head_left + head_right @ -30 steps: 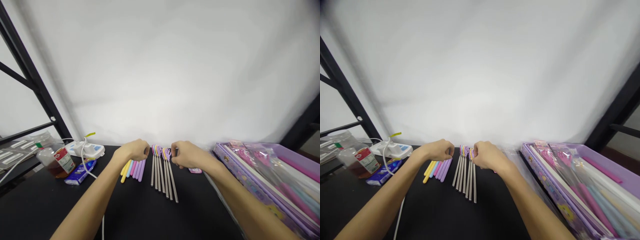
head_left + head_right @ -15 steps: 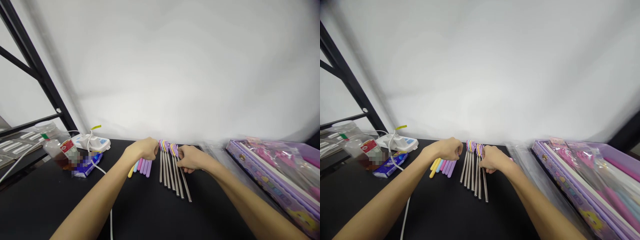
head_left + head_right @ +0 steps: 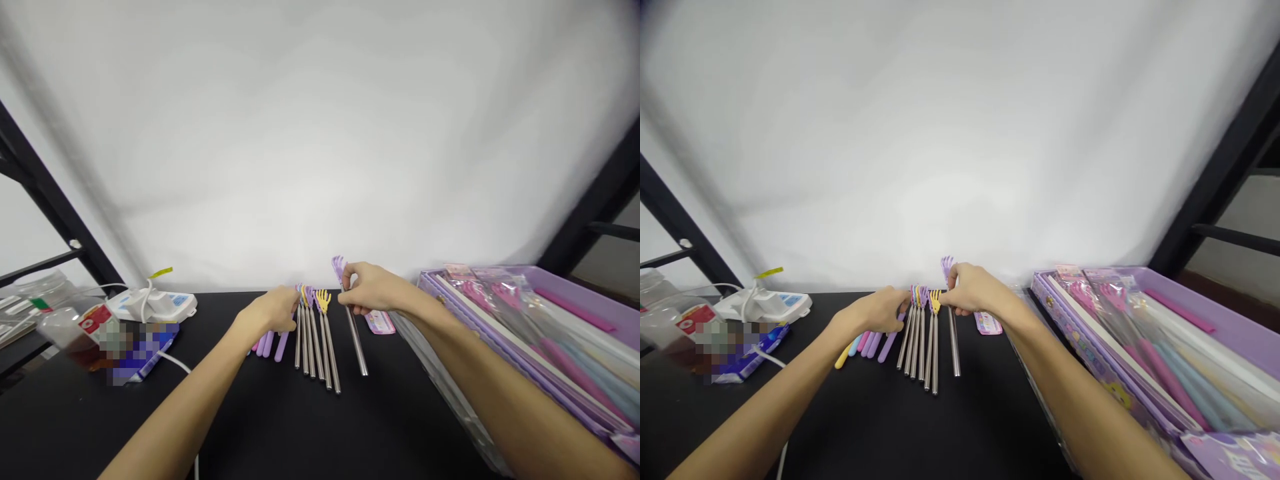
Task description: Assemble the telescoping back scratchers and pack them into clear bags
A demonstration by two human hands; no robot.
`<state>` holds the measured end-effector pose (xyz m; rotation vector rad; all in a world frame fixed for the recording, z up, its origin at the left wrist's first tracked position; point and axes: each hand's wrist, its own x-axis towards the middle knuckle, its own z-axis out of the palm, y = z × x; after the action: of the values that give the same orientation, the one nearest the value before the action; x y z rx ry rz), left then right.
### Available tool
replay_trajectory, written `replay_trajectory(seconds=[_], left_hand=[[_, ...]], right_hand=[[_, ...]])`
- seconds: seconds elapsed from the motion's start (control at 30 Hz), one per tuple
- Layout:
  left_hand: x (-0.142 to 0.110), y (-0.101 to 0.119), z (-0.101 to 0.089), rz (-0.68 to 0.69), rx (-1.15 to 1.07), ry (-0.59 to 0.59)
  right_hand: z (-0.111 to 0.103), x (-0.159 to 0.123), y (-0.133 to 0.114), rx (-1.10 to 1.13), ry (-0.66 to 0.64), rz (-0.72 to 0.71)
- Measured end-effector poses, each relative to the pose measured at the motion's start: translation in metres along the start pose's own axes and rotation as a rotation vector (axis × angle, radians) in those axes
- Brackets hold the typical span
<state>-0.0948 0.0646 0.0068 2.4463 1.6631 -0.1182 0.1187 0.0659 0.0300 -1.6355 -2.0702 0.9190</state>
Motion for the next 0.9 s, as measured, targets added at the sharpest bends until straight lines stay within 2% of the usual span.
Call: replay_trajectory(seconds=[0.1, 0.17, 0.3, 0.37, 0.5, 0.63, 0.8, 0.9], left_hand=[[-0.001, -0.002, -0.009, 0.015, -0.038, 0.007], [-0.006, -0.004, -0.019, 0.049, -0.146, 0.022], [-0.017, -0.003, -0.039, 0.219, -0.532, 0.017], [-0.02, 0.001, -0.044, 0.313, -0.623, -0.018], [-0.018, 0.009, -0.043, 0.433, -0.617, -0.094], [-0.014, 0.012, -0.036, 0.495, -0.621, -0.147], [-0.016, 0.008, -0.034, 0.455, -0.845, -0.342], [-0.018, 0.006, -0.034, 0.434, -0.84, -0.422]], right_hand=[[-0.01, -0.007, 0.002, 0.08, 0.015, -0.026], [-0.014, -0.012, 0.003, 0.174, 0.02, -0.028], [-0.022, -0.02, 0.002, 0.451, 0.043, -0.053], [-0.027, -0.022, 0.002, 0.575, 0.055, -0.087], [-0.037, -0.021, 0.005, 0.792, 0.101, -0.144], [-0.041, -0.02, 0.008, 0.914, 0.214, -0.159], [-0.038, -0.02, 0.008, 0.911, 0.249, -0.171], [-0.037, -0.019, 0.008, 0.924, 0.324, -0.21]])
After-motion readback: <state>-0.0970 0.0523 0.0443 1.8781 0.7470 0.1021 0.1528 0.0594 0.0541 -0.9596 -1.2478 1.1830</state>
